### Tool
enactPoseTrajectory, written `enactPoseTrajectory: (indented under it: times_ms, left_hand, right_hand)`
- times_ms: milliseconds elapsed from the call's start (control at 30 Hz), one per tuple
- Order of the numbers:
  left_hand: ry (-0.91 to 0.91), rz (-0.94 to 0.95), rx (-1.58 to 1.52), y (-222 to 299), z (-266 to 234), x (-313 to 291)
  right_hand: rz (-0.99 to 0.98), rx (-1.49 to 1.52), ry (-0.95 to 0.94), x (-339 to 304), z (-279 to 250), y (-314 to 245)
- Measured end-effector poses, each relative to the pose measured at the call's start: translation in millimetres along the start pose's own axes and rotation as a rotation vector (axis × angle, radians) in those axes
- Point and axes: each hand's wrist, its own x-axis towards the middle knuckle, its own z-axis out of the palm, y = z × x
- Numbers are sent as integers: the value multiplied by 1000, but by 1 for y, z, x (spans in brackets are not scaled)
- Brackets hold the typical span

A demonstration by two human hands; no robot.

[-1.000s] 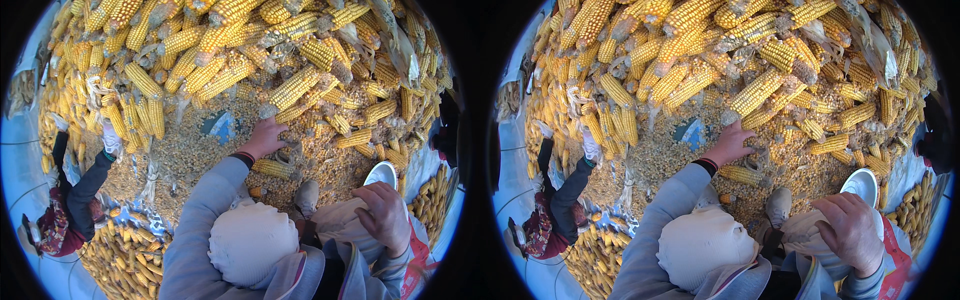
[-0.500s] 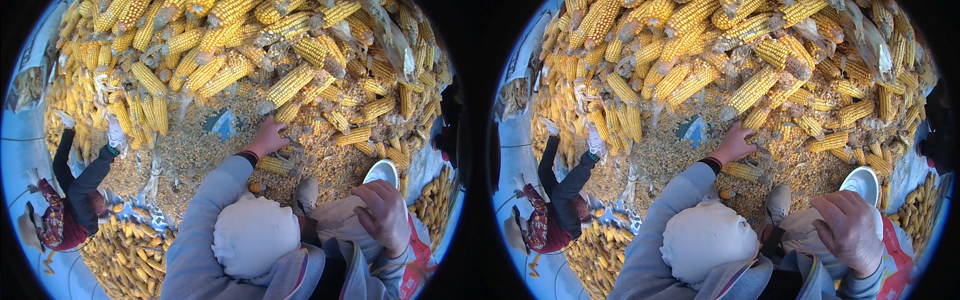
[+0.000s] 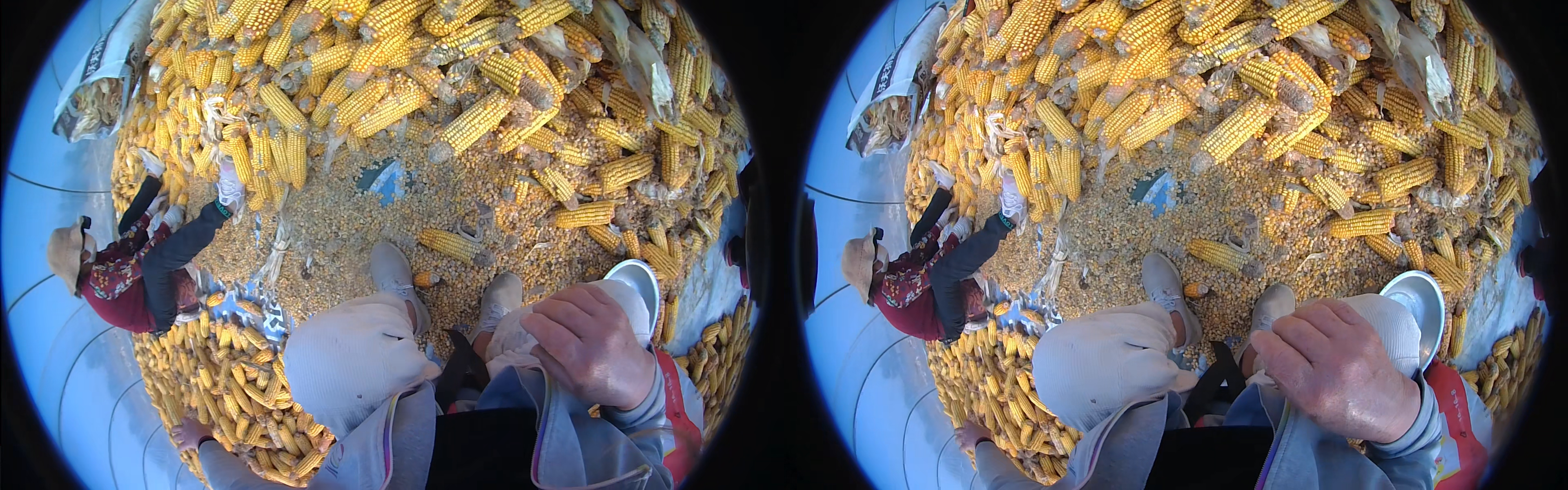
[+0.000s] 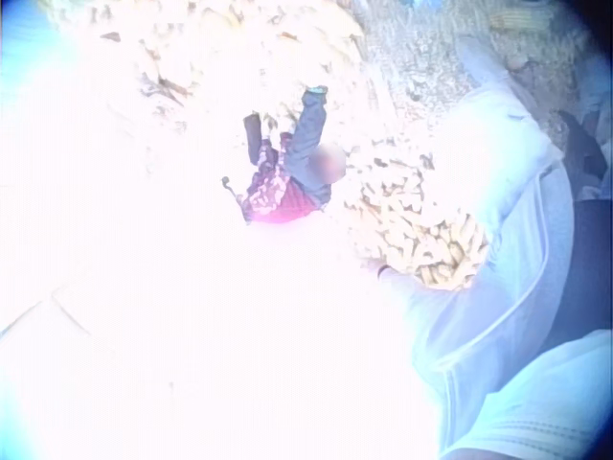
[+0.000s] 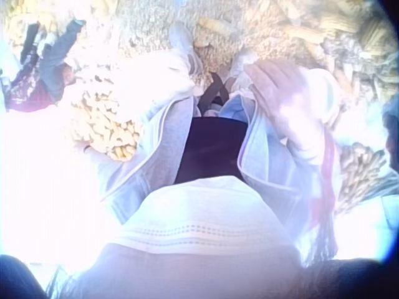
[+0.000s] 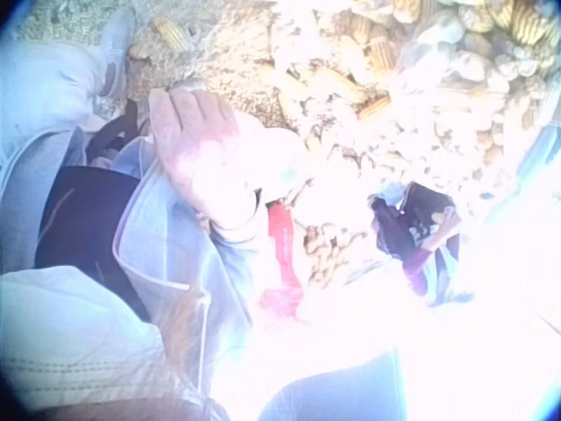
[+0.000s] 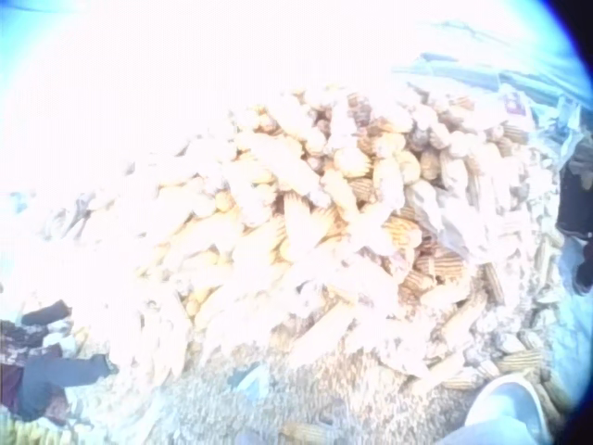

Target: The person shucks dried corn cobs by hand, removing husks and kernels, then scoops loose kernels into a metal bowl and pours them into a large sack. Other workers are visible nearby performing similar tasks.

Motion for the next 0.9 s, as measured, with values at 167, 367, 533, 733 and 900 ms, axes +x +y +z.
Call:
enactPoseTrajectory:
  times_ms: [167, 367, 533, 733, 900]
  left_hand:
    - [-264, 182, -186, -56, 28, 14]
    - [193, 1569, -844, 239, -106, -138]
    - [642, 2187, -858, 342, -222, -306]
    - [649, 2478, -991, 386, -270, -385]
    - [312, 2485, -1070, 409, -273, -404]
  right_hand:
    - [-28, -17, -66, -9, 1, 7]
    - [45, -79, -97, -20, 3, 14]
    - [244, -73, -182, -27, 2, 5]
    - [412, -76, -209, -6, 7, 4]
    - [463, -105, -273, 22, 18, 13]
